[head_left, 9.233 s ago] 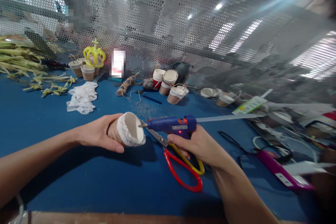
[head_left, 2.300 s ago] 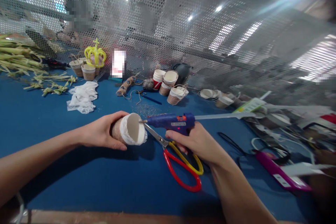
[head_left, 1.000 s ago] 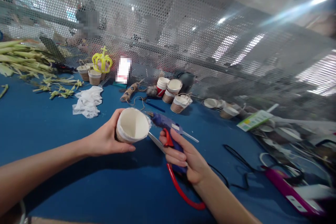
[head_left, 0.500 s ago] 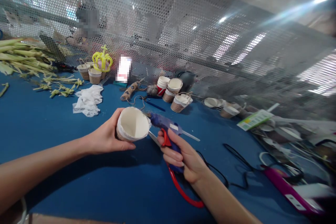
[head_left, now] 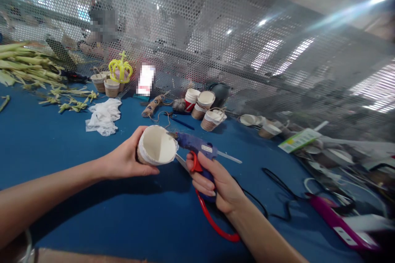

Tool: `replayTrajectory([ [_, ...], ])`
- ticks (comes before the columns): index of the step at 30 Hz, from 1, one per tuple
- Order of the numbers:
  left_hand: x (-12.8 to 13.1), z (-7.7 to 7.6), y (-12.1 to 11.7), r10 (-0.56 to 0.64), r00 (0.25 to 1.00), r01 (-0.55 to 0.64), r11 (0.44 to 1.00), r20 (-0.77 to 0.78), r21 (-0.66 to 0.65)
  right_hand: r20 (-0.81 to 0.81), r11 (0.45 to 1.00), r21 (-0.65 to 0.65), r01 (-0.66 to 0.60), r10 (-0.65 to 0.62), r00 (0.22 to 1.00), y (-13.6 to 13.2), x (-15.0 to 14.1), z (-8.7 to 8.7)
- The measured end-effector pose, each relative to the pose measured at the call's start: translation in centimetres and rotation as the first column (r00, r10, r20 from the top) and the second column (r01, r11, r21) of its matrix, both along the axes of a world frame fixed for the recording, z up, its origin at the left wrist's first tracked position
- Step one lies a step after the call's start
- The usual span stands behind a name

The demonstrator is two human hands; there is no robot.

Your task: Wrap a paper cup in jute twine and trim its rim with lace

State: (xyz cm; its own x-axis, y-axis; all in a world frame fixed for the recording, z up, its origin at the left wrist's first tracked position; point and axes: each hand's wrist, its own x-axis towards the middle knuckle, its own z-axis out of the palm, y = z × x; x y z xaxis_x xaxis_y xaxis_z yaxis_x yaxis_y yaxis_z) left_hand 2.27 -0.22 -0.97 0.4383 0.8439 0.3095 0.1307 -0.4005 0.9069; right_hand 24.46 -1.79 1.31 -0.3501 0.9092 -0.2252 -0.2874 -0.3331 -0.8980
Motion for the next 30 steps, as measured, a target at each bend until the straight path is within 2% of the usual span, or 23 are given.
replayTrajectory([
  [3, -0.1, -0.2, 0.1, 0.000, 1.000, 0.000, 1.000, -0.008, 0.003, 0.141, 0.995, 0.100, -0.008, -0.007, 0.990, -0.3, 0.0, 0.0],
  [6, -0.4, -0.2, 0.2, 0.021, 0.998, -0.020, 1.000, -0.057, 0.024, 0.316, 0.972, 0.233, 0.005, -0.080, 0.945, -0.5, 0.1, 0.1],
  [10, -0.5, 0.1, 0.2, 0.081, 0.985, -0.070, 0.994, -0.150, 0.079, 0.586, 0.913, 0.405, -0.054, -0.214, 0.782, -0.5, 0.5, 0.5],
  [13, -0.5, 0.1, 0.2, 0.102, 0.975, -0.082, 0.991, -0.196, 0.105, 0.695, 0.887, 0.440, -0.141, -0.237, 0.679, -0.3, 0.9, 0.7],
  [18, -0.4, 0.1, 0.3, 0.093, 0.970, -0.070, 0.992, -0.226, 0.107, 0.763, 0.897, 0.397, -0.194, -0.205, 0.613, -0.2, 1.5, 1.1],
  [21, -0.4, 0.2, 0.3, 0.077, 0.971, -0.058, 0.994, -0.228, 0.091, 0.766, 0.897, 0.390, -0.207, -0.191, 0.614, -0.2, 1.6, 1.5],
  [26, -0.3, 0.4, 0.1, 0.043, 0.972, -0.030, 0.998, -0.231, 0.060, 0.711, 0.892, 0.422, -0.163, -0.214, 0.669, 0.0, 1.9, 1.7],
  [30, -0.3, 0.2, 0.3, 0.044, 0.975, -0.032, 0.998, -0.219, 0.061, 0.695, 0.919, 0.356, -0.170, -0.138, 0.706, 0.1, 2.2, 1.6],
])
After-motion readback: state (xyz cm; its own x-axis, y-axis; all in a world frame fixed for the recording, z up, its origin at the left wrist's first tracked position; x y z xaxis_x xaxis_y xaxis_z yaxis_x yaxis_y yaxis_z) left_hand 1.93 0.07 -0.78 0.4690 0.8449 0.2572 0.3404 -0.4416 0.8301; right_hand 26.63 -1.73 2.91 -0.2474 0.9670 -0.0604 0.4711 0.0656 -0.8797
